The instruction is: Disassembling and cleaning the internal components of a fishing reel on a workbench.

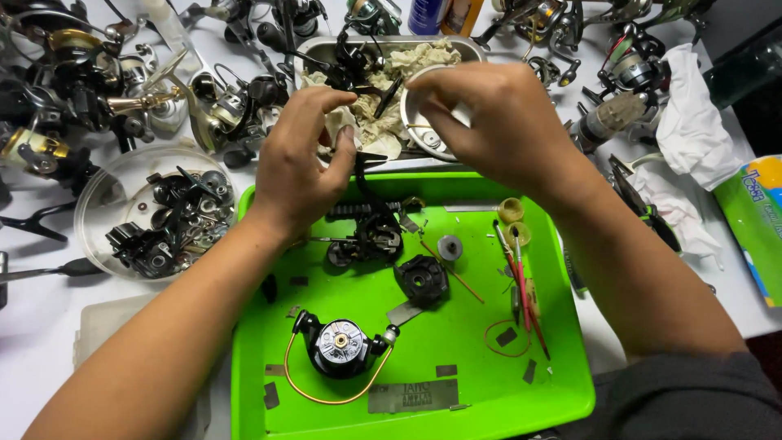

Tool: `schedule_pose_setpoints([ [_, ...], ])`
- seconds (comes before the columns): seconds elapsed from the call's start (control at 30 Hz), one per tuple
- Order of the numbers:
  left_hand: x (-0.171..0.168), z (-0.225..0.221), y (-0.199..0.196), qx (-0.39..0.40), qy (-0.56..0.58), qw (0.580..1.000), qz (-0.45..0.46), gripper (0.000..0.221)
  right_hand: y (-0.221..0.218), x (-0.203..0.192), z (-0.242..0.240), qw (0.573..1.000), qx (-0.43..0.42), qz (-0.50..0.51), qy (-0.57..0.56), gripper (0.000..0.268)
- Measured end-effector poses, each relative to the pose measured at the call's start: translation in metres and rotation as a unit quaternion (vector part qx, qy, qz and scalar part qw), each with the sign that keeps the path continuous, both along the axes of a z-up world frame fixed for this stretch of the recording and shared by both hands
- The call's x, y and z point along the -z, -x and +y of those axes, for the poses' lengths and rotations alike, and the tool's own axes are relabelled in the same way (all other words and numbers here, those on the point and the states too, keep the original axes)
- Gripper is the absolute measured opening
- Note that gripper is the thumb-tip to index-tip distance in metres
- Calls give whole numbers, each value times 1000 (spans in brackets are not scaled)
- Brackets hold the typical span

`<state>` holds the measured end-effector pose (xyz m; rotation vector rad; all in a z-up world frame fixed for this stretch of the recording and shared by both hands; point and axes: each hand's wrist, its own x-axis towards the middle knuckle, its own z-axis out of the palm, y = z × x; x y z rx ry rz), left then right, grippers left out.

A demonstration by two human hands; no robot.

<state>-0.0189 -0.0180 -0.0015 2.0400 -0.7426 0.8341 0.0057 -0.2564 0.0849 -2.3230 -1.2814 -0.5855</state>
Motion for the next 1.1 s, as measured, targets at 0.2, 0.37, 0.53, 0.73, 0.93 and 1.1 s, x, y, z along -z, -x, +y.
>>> schedule_pose_setpoints([
  [0.2, 5, -1, -5, 9, -19, 1000, -21, 24, 63, 35, -54, 980, 51, 79, 178, 12],
  [0.37, 3, -2, -2, 1, -31, 999, -29, 23, 84, 62, -62, 965, 75, 125, 219, 20],
  [0.53, 3, -1, -2, -4, -28, 999, -25, 22, 85, 80, -61, 967, 81, 104, 220, 21],
  [0.73, 2, -3, -4, -23, 31, 999, -37, 22, 84, 76, -57, 974, 121, 121, 145, 9],
  [0.93, -16, -9, 3, -14, 54, 997, -61, 21, 71, 72, -72, 897, 176, 361, -185, 14],
  [1.1, -18, -17, 12, 1, 27, 999, -46, 25, 60, 97, -71, 723, 108, 495, -470, 20],
])
